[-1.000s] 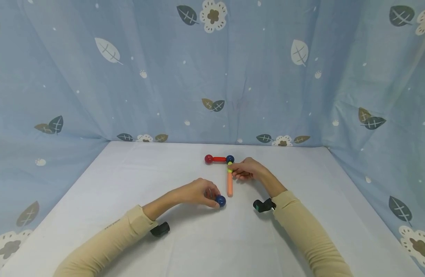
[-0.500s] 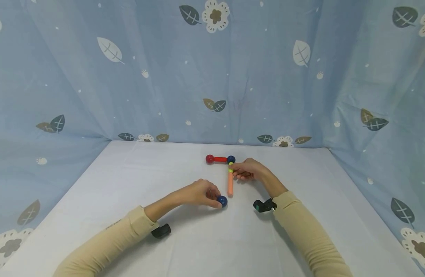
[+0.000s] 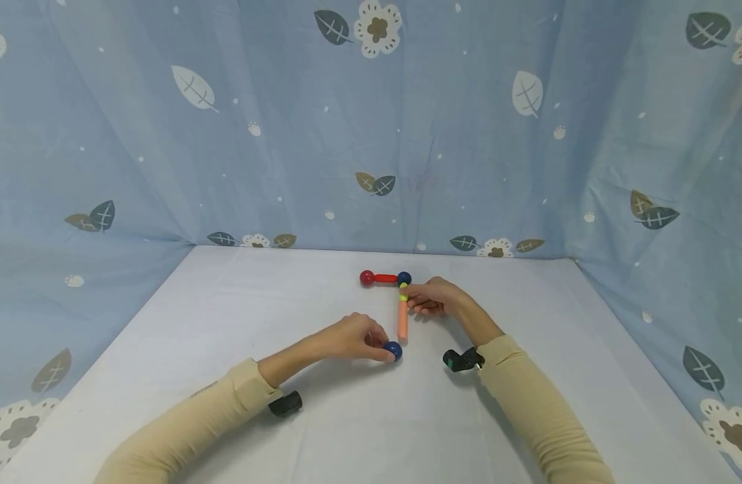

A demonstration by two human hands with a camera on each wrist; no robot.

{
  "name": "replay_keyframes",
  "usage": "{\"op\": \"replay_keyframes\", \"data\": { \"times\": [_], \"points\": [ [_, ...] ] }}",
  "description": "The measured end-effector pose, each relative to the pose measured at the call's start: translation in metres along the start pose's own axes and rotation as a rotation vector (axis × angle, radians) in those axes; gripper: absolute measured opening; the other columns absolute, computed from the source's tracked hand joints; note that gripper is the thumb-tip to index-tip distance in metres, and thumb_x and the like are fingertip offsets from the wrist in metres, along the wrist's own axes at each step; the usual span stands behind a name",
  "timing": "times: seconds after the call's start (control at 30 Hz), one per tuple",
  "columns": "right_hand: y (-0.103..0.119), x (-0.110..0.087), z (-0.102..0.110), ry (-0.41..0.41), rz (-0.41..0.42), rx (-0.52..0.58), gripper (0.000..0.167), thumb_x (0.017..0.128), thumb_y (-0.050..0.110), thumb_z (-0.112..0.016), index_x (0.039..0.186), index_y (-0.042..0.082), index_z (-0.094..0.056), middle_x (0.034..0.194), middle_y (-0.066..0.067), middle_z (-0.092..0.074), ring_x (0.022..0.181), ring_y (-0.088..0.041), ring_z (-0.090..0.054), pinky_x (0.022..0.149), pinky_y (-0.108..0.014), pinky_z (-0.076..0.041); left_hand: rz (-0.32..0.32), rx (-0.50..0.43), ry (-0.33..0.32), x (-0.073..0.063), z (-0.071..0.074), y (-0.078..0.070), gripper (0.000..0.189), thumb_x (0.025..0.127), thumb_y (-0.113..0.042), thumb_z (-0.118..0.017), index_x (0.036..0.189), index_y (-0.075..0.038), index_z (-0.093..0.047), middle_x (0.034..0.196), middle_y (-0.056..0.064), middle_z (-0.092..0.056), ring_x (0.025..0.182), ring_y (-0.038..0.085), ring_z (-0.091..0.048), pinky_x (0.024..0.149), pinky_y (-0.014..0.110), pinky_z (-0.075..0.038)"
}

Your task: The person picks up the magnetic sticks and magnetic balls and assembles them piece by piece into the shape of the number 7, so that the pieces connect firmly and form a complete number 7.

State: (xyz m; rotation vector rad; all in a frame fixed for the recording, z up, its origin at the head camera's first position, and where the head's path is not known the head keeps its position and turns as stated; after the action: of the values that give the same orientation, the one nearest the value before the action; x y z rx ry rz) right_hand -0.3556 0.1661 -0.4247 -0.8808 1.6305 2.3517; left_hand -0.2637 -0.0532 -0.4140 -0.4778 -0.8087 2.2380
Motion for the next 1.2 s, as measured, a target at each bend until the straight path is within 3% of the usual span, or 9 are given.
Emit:
{"op": "replay_keyframes", "data": {
  "times": [0.6,0.9,1.2],
  "points": [
    [-0.001,-0.001,0.003,0.008,-0.002,0.033,0.028,0.087,0.038,-0.072,0.085,0.011,-0.072,0.064,0.006,-0.069,0.051,-0.002,-0.06,0.05,-0.014,-0.046,-0.033,0.047,-0.038,0.012,-0.005,-0.006,0.022,0.086,-0.035,-0.075,0.097,-0.016,-0.078,0.076,-0.009,-0.072,0.064,0.004,-0.058,0.059,0.019,-0.049],
    [-0.002,0.0,0.002,0.007,-0.001,0.055,0.027,0.088,0.038,-0.072,0.084,0.011,-0.072,0.065,0.006,-0.069,0.051,-0.001,-0.06,0.05,-0.013,-0.047,0.01,0.076,-0.056,0.016,-0.007,-0.01,0.025,0.083,-0.042,-0.076,0.092,-0.018,-0.078,0.071,-0.013,-0.07,0.06,0.003,-0.055,0.056,0.019,-0.047],
    [-0.003,-0.001,0.002,0.006,0.003,0.056,0.027,0.088,0.037,-0.071,0.084,0.01,-0.073,0.064,0.006,-0.069,0.05,-0.001,-0.059,0.049,-0.013,-0.046,0.014,0.148,-0.077,0.018,-0.008,-0.015,0.026,0.083,-0.044,-0.076,0.087,-0.019,-0.078,0.066,-0.014,-0.068,0.055,0.001,-0.052,0.05,0.017,-0.041]
  ]
}}
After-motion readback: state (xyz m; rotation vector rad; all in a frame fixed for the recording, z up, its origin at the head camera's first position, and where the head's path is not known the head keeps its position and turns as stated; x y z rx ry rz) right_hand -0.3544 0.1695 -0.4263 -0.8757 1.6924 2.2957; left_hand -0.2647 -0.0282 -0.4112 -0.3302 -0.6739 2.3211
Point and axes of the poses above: each hand's wrist, its own x-axis towards the middle knuckle, its own z-axis out of the back of the hand, y = z × x, the point moved 2 cm from there along x, towards the middle knuckle
